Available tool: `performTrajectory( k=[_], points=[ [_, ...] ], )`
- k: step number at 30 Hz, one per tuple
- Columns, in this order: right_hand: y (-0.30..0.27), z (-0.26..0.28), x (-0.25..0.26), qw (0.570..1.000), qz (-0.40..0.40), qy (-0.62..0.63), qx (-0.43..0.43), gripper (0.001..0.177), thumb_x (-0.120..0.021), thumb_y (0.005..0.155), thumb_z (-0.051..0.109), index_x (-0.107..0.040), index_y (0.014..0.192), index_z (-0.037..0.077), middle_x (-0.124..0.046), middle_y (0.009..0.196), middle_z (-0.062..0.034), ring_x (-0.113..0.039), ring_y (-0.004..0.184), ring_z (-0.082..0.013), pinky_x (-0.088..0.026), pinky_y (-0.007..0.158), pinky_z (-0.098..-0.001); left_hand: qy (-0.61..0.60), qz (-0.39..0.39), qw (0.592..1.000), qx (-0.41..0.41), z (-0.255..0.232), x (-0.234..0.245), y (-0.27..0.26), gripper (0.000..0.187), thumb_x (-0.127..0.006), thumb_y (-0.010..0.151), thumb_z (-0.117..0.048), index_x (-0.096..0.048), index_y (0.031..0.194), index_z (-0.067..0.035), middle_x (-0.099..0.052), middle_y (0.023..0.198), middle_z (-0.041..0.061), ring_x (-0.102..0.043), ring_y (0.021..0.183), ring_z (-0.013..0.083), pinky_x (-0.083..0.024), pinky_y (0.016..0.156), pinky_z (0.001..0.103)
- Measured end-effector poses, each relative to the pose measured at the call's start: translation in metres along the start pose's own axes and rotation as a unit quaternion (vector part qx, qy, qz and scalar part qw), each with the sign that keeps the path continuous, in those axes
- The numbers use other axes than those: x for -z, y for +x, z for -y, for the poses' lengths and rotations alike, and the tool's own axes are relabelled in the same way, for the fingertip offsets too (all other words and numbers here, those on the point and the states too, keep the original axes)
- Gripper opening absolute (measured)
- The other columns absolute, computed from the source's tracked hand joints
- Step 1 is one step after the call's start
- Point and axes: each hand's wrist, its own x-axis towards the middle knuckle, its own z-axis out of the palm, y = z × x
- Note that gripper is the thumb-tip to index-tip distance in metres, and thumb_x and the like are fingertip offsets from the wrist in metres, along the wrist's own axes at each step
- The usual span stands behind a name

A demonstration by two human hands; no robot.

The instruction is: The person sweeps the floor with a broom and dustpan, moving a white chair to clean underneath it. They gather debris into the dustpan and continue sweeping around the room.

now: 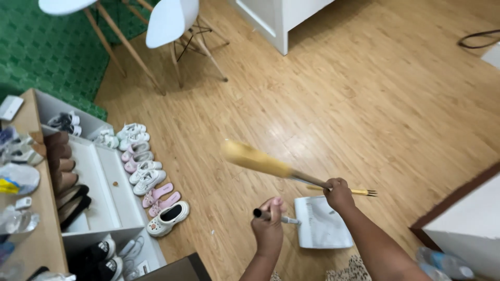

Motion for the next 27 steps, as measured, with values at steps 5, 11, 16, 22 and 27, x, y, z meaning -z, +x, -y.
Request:
performTrajectory(
  k=[5,11,16,22,27],
  points=[
    [-0.037,0.020,0.084,0.979,-0.127,0.054,0.150,0.012,-0.073,0.087,0.016,-0.069,0.098,0.013,-0.069,0.101,-0.0122,-0.064,0.100,-0.0331,-0.054,0.086,-0.0435,0.133,0.062,0.987,0.060,-0.047,-0.027,-0.023,0.035,-0.061,0.096,-0.033,-0.075,0.113,-0.006,-0.076,0.095,0.005,-0.067,0.086,0.0129,-0.053,0.077,0.029],
    [-0.090,0.029,0.156,0.874,0.031,0.483,-0.048,0.018,-0.062,0.099,0.007,-0.058,0.117,0.007,-0.062,0.094,-0.0127,-0.062,0.085,-0.0213,-0.055,0.074,-0.0348,0.272,0.098,0.955,0.066,-0.005,-0.041,-0.045,0.049,-0.063,0.091,-0.051,-0.075,0.109,-0.008,-0.078,0.100,0.010,-0.074,0.095,0.0211,-0.056,0.088,0.033],
    [-0.153,0.046,0.208,0.783,0.152,0.596,0.096,0.027,-0.059,0.097,0.001,-0.055,0.124,0.004,-0.065,0.112,-0.0123,-0.065,0.104,-0.0183,-0.057,0.093,-0.0325,0.326,0.137,0.933,0.073,0.012,-0.050,-0.060,0.056,-0.061,0.091,-0.059,-0.072,0.115,-0.010,-0.075,0.109,0.012,-0.071,0.103,0.0231,-0.053,0.094,0.036],
    [-0.198,0.056,0.249,0.645,0.235,0.698,-0.203,0.041,-0.050,0.098,0.009,-0.056,0.135,-0.008,-0.064,0.130,-0.0230,-0.066,0.117,-0.0328,-0.055,0.104,-0.0381,0.223,0.198,0.897,0.327,-0.022,-0.052,-0.092,0.055,-0.060,0.097,-0.035,-0.047,0.147,-0.017,-0.062,0.134,0.015,-0.066,0.111,0.0354,-0.057,0.090,0.040],
    [-0.204,0.047,0.258,0.564,0.242,0.660,-0.433,0.027,-0.053,0.098,0.010,-0.054,0.116,-0.011,-0.060,0.118,-0.0253,-0.069,0.103,-0.0385,-0.064,0.085,-0.0413,-0.185,0.252,0.835,0.453,0.003,-0.023,-0.089,0.082,-0.038,0.083,0.014,-0.021,0.158,-0.015,-0.054,0.143,0.029,-0.069,0.121,0.0374,-0.056,0.104,0.039]
  ],
)
